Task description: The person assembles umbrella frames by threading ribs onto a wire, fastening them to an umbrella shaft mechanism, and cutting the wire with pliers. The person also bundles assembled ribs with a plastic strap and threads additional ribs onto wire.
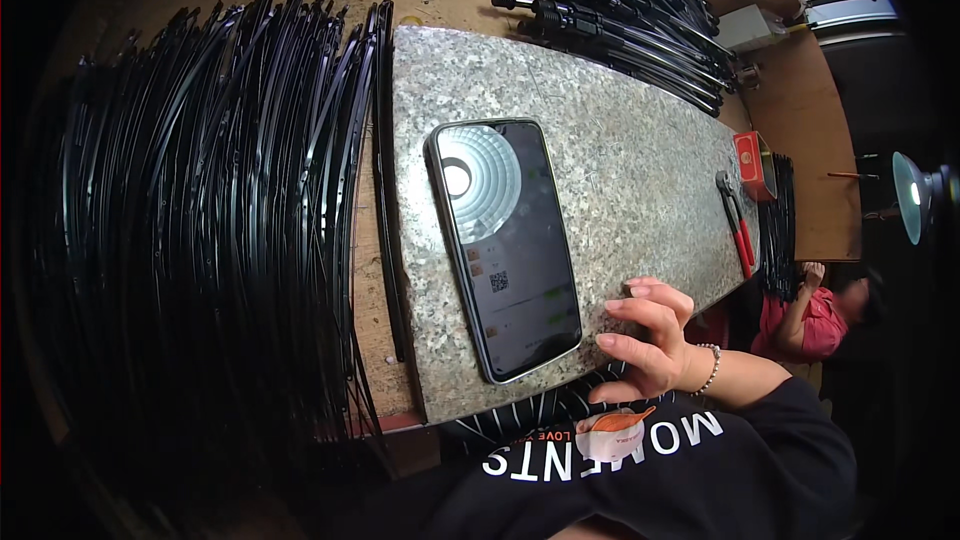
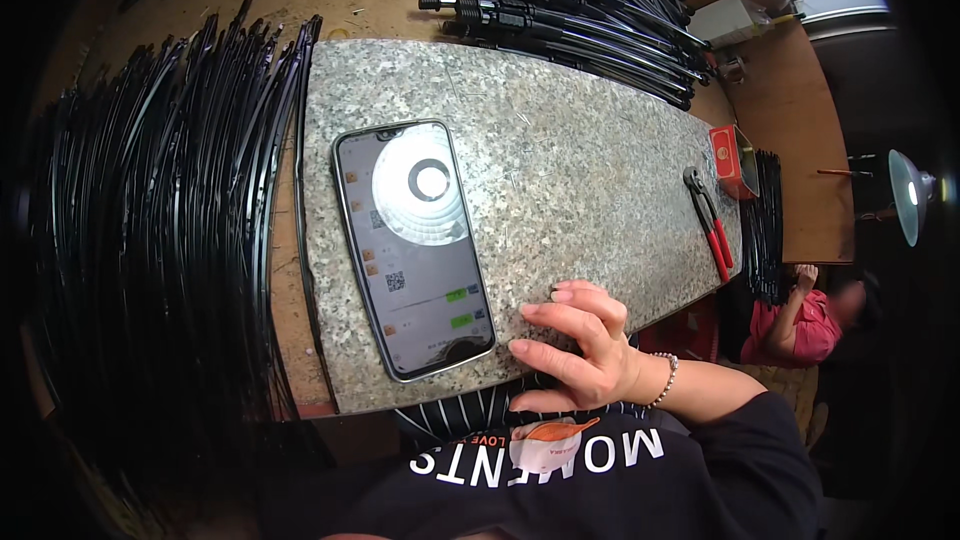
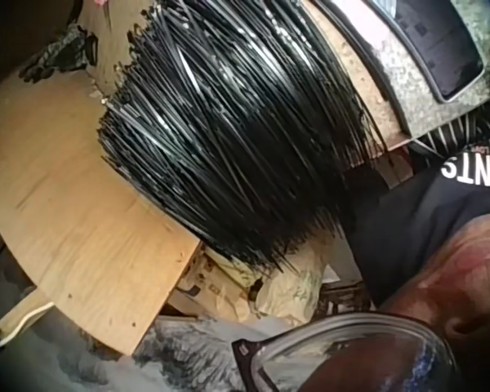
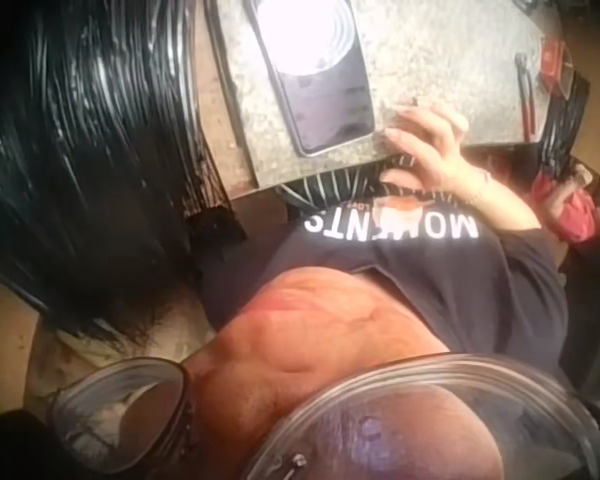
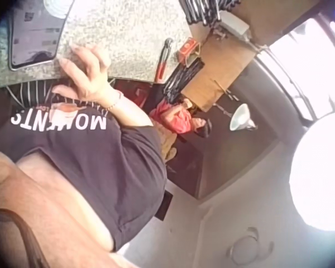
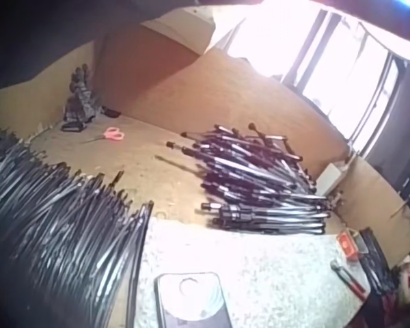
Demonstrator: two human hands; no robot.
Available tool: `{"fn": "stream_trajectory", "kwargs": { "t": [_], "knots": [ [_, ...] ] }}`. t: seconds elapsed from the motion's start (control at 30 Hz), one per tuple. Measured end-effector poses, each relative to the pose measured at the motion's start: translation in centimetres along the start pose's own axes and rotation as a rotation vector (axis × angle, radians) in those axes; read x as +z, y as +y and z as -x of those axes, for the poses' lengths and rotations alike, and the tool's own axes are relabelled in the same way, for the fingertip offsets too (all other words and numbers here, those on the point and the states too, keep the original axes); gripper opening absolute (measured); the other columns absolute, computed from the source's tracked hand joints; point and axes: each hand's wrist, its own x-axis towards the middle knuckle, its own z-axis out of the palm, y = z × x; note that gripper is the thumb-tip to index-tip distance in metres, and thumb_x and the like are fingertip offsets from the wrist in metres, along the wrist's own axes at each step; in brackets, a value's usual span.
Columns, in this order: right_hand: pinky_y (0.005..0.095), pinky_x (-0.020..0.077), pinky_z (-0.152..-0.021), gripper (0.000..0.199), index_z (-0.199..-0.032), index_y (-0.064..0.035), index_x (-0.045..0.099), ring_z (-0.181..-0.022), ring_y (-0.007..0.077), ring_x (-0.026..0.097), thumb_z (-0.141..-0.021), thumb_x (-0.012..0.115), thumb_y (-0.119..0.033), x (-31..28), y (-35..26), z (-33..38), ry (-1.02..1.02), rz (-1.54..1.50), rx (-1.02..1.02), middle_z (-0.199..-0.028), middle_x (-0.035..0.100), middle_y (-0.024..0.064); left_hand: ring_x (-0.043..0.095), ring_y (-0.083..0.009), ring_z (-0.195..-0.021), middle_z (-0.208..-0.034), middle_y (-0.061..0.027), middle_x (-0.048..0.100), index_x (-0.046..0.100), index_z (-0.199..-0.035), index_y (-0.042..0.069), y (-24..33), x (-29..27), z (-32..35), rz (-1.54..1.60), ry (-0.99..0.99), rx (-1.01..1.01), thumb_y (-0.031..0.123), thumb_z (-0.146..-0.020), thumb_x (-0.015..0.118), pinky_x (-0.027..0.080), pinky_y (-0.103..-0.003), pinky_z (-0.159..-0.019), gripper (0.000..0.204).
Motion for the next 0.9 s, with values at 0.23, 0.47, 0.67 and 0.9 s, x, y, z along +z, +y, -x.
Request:
{"fn": "stream_trajectory", "kwargs": {
  "t": [0.23,0.47,0.67,0.9],
  "knots": [
    [0.0448,0.0404,-0.083,0.061,-0.107,-0.0074,0.056,-0.1,0.0313,0.039,-0.072,0.064,-0.057,0.2,-0.3,0.1,-0.022,0.037,0.006,-0.11,0.051,0.0174,0.054,-0.0358,-0.099,-0.111,-0.0205,0.055,0.053,-0.114,0.001,0.4,0.5,4.0,0.027,0.032,-0.005,0.02,-0.084,0.051,0.042,-0.043,-0.086,0.036],
    [0.0433,0.0363,-0.088,0.063,-0.11,-0.0094,0.058,-0.102,0.0323,0.038,-0.072,0.062,-0.059,0.2,-0.5,-0.7,-0.054,0.111,0.073,-0.112,0.05,0.0184,0.055,-0.0356,-0.098,-0.11,-0.0205,0.055,0.053,-0.114,0.001,1.6,-0.5,12.8,0.071,-0.047,0.058,0.019,-0.084,0.051,0.043,-0.043,-0.085,0.035],
    [0.0419,0.0341,-0.091,0.056,-0.112,-0.0191,0.061,-0.107,0.0302,0.034,-0.072,0.06,-0.059,0.4,-0.4,-0.9,-0.023,0.108,0.056,-0.119,0.047,0.0159,0.056,-0.0354,-0.097,-0.109,-0.0204,0.056,0.054,-0.113,0.0,0.5,-4.6,18.3,0.049,-0.07,0.099,0.019,-0.083,0.051,0.043,-0.043,-0.085,0.035],
    [0.043,0.0305,-0.096,0.056,-0.115,-0.0235,0.06,-0.113,0.0311,0.03,-0.07,0.063,-0.058,0.4,-1.0,-0.3,-0.011,0.052,0.098,-0.128,0.041,0.0141,0.056,-0.0352,-0.096,-0.109,-0.0203,0.056,0.054,-0.113,0.0,-2.8,-12.2,21.5,-0.063,-0.006,0.106,0.018,-0.083,0.051,0.043,-0.043,-0.084,0.034]
  ]
}}
